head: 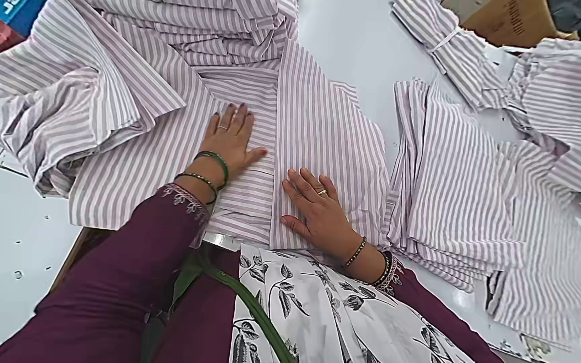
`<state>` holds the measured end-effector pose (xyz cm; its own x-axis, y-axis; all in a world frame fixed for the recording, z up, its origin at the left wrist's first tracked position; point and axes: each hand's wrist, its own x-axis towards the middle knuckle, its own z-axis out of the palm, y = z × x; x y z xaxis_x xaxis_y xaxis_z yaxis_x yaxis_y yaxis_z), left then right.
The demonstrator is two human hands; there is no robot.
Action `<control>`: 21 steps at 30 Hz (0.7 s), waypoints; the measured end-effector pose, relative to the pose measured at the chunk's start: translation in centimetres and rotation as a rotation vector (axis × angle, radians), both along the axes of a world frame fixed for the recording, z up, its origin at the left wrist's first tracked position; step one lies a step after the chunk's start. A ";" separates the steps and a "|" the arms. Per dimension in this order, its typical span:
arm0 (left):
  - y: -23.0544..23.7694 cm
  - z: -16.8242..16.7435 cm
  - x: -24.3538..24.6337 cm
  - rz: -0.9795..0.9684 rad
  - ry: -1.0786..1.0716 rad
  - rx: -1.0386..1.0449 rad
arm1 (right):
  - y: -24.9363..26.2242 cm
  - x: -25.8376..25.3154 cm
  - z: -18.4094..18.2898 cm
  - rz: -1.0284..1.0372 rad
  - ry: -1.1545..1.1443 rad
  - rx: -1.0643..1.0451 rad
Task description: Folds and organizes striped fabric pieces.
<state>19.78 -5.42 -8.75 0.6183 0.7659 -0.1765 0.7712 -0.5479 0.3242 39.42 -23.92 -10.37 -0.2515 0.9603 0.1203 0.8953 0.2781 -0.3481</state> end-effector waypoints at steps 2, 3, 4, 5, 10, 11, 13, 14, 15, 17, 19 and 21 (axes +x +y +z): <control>0.2 0.2 2.5 -0.029 0.051 -0.036 | 0.0 0.1 0.1 -0.005 0.001 0.001; 0.4 0.2 3.2 -0.038 0.050 -0.041 | -0.1 0.1 0.1 -0.005 0.006 -0.003; 0.6 0.2 3.6 -0.044 0.043 -0.034 | -0.1 0.1 0.1 -0.003 0.012 -0.008; 0.7 0.2 3.7 -0.046 0.036 -0.034 | -0.1 0.1 0.1 0.001 0.017 -0.014; 0.8 -0.3 3.6 0.013 -0.130 -0.037 | 0.0 0.1 0.3 0.006 0.029 -0.037; 0.8 -0.4 3.6 0.021 -0.209 -0.055 | 0.0 0.1 0.4 0.007 0.033 -0.046; 0.9 -0.8 3.6 -0.010 -0.361 -0.061 | 0.0 0.1 0.4 0.011 0.034 -0.054; 1.0 -1.1 3.5 -0.046 -0.415 -0.042 | 0.1 0.1 0.4 0.014 0.030 -0.059; 1.1 -1.5 3.3 -0.083 -0.462 -0.018 | 0.1 0.2 0.5 0.016 0.027 -0.066; 0.9 -1.9 3.2 -0.137 -0.583 0.008 | 0.0 0.2 0.5 0.018 0.042 -0.077; -0.2 -1.0 3.6 -0.130 -0.701 -0.010 | -0.1 0.2 0.5 0.019 0.112 -0.027; -1.4 1.5 4.1 -0.066 -0.719 -0.037 | -0.3 0.4 0.5 0.005 0.191 0.105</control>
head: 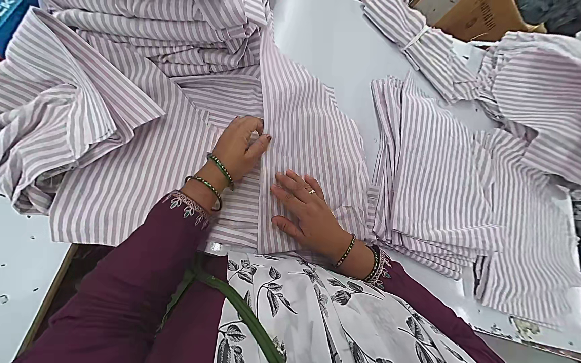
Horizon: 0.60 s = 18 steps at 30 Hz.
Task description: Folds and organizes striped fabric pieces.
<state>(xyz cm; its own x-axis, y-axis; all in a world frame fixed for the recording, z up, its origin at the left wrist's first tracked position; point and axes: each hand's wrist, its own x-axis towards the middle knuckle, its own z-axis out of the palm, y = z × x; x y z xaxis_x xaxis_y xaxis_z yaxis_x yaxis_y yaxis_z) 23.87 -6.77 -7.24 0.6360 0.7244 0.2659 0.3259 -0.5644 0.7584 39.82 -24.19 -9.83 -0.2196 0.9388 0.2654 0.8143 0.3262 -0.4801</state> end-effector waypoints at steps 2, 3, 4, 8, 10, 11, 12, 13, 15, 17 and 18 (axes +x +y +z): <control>-0.1 2.2 -0.8 0.099 0.132 -0.075 | -0.3 0.0 0.1 -0.003 0.023 0.091; 0.3 2.8 -1.6 0.159 0.253 -0.107 | -0.5 0.0 0.1 0.006 0.015 0.087; 0.9 3.0 -2.5 0.209 0.372 -0.122 | -0.5 0.0 0.1 0.022 -0.008 0.042; 0.9 0.3 -5.8 0.161 0.565 0.051 | -0.1 0.0 0.2 0.074 -0.145 -0.148; -1.2 -2.0 -6.4 0.102 0.646 0.094 | -0.2 0.0 0.1 0.075 -0.155 -0.153; -2.0 -2.6 -6.4 0.111 0.700 0.115 | -0.2 -0.1 0.0 0.076 -0.162 -0.139; -2.2 -2.5 -6.2 0.124 0.735 0.107 | 0.0 -0.1 -0.1 0.074 -0.170 -0.128; -2.2 -2.4 -5.9 0.137 0.754 0.083 | 0.0 -0.1 -0.1 0.072 -0.176 -0.124; -2.0 -2.1 -5.3 0.160 0.761 0.052 | 0.0 -0.1 -0.1 0.071 -0.189 -0.124; -1.6 -2.3 -5.1 0.174 0.745 0.064 | 0.0 -0.1 -0.2 0.067 -0.185 -0.115; -1.5 -2.3 -5.1 0.174 0.739 0.069 | 0.0 -0.1 -0.2 0.064 -0.176 -0.114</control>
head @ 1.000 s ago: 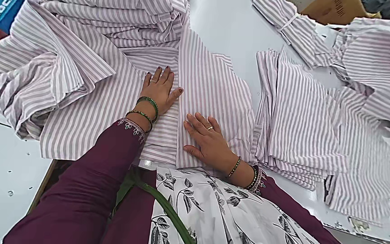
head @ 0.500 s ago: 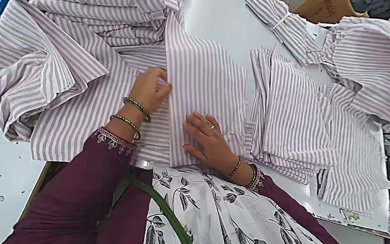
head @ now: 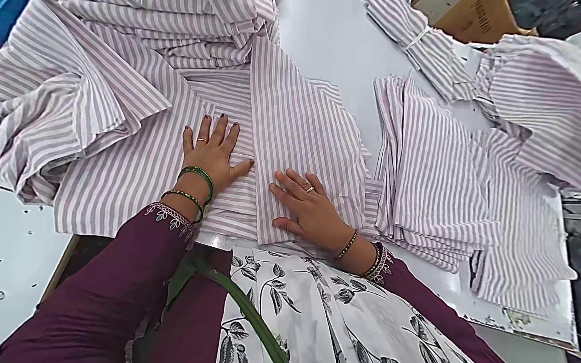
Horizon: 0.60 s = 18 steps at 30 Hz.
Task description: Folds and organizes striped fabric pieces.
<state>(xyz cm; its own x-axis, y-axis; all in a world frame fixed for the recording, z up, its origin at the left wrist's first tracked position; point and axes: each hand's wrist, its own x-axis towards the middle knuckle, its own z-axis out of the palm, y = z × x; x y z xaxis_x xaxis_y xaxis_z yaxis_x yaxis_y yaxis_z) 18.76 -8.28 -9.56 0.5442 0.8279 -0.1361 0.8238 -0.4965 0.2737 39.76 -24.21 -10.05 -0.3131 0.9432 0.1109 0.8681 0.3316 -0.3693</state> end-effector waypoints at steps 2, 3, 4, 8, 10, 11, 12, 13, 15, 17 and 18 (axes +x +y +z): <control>0.1 -0.1 0.0 -0.006 -0.006 0.007 | 0.0 0.0 0.1 -0.002 0.010 -0.011; 0.2 0.1 0.0 -0.007 0.001 0.000 | 0.0 0.0 0.2 -0.001 0.007 -0.028; 0.2 0.3 0.0 -0.012 0.007 -0.018 | -0.1 0.0 0.4 -0.001 0.003 -0.050; 1.1 1.3 -0.3 -0.114 0.054 -0.116 | -0.4 0.3 0.3 -0.029 0.008 -0.077; 1.3 1.5 -0.4 -0.158 0.089 -0.134 | -0.7 0.4 0.2 -0.057 -0.002 -0.083; 1.4 1.3 -0.5 -0.175 0.077 -0.109 | -0.8 0.4 0.2 -0.073 -0.006 -0.080; 1.4 1.1 -0.6 -0.191 0.072 -0.090 | -1.0 0.4 0.3 -0.093 -0.004 -0.083; 1.5 0.9 -0.6 -0.212 0.073 -0.071 | -1.1 0.3 0.3 -0.114 -0.002 -0.080; 1.6 0.6 -0.6 -0.263 0.079 -0.055 | -1.4 0.0 0.3 -0.165 0.003 -0.074; 1.9 0.7 -0.4 -0.338 0.085 -0.066 | -1.4 -0.7 0.7 -0.242 0.008 -0.126; 2.0 0.8 -0.2 -0.377 0.092 -0.081 | -1.3 -1.2 1.1 -0.296 0.017 -0.182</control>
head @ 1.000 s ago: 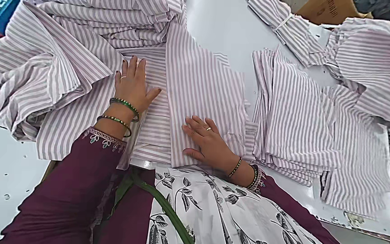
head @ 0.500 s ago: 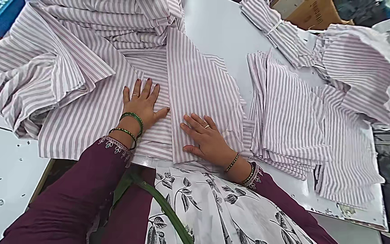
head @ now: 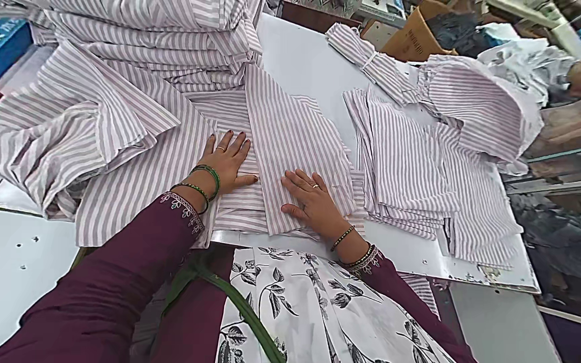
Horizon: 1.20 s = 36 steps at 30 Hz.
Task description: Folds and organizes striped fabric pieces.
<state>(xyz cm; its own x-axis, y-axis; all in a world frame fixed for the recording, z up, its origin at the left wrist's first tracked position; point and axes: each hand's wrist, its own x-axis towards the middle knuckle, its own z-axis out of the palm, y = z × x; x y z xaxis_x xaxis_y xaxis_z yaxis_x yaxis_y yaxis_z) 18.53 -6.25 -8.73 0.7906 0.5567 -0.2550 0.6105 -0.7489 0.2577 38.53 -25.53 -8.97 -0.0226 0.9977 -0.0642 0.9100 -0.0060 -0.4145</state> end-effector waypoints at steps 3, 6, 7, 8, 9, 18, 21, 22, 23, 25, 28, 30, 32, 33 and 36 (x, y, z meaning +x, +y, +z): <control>0.1 -0.1 0.5 -0.092 -0.005 0.004 | 0.7 -2.5 1.5 -0.176 -0.003 -0.122; -0.8 -0.6 0.6 -0.137 -0.073 0.026 | 1.5 -5.9 1.9 -0.263 -0.138 -0.262; -1.1 -0.8 0.5 -0.147 -0.096 0.021 | 1.6 -6.9 1.5 -0.272 -0.169 -0.262; -1.3 -0.9 0.2 -0.149 -0.122 0.018 | 1.7 -7.7 1.2 -0.281 -0.191 -0.262; -1.5 -0.8 -0.2 -0.145 -0.140 0.003 | 1.9 -8.3 1.1 -0.292 -0.203 -0.258; 2.1 0.1 -7.8 -0.090 -0.059 -0.037 | 2.4 -6.1 4.1 -0.308 0.059 0.223; 2.6 0.1 -7.3 -0.099 -0.077 -0.038 | 2.7 -8.4 3.9 -0.250 0.125 0.195; 2.7 0.1 -7.1 -0.101 -0.073 -0.034 | 3.1 -9.3 3.0 -0.236 0.095 0.123; 2.7 0.2 -7.0 -0.103 -0.063 -0.036 | 3.4 -10.4 1.7 -0.208 0.027 0.055; 2.6 0.5 -7.0 -0.106 -0.040 -0.051 | 3.4 -12.2 -0.7 -0.153 -0.135 -0.028; 2.6 0.5 -7.3 -0.101 -0.053 -0.049 | 2.5 -13.2 -1.0 -0.103 -0.152 -0.055; 2.6 0.6 -7.2 -0.104 -0.058 -0.042 | 1.4 -13.2 -0.7 -0.078 -0.144 -0.089; 2.5 0.8 -7.1 -0.101 -0.040 -0.053 | 0.3 -13.3 -0.6 -0.065 -0.153 -0.091; 2.5 0.8 -7.1 -0.100 -0.040 -0.053 | -0.1 -13.4 -0.7 -0.065 -0.158 -0.068; 2.4 0.2 -7.3 -0.096 -0.090 -0.020 | 0.1 -13.5 0.2 -0.085 -0.091 -0.096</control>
<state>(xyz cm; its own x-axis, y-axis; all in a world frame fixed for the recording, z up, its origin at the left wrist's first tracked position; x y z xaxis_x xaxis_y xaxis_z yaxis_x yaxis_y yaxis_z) 11.23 -3.89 -8.51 0.8601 0.4729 -0.1912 0.5101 -0.7969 0.3236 25.01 -25.45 -8.79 0.0718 0.9850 -0.1571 0.9385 -0.1201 -0.3239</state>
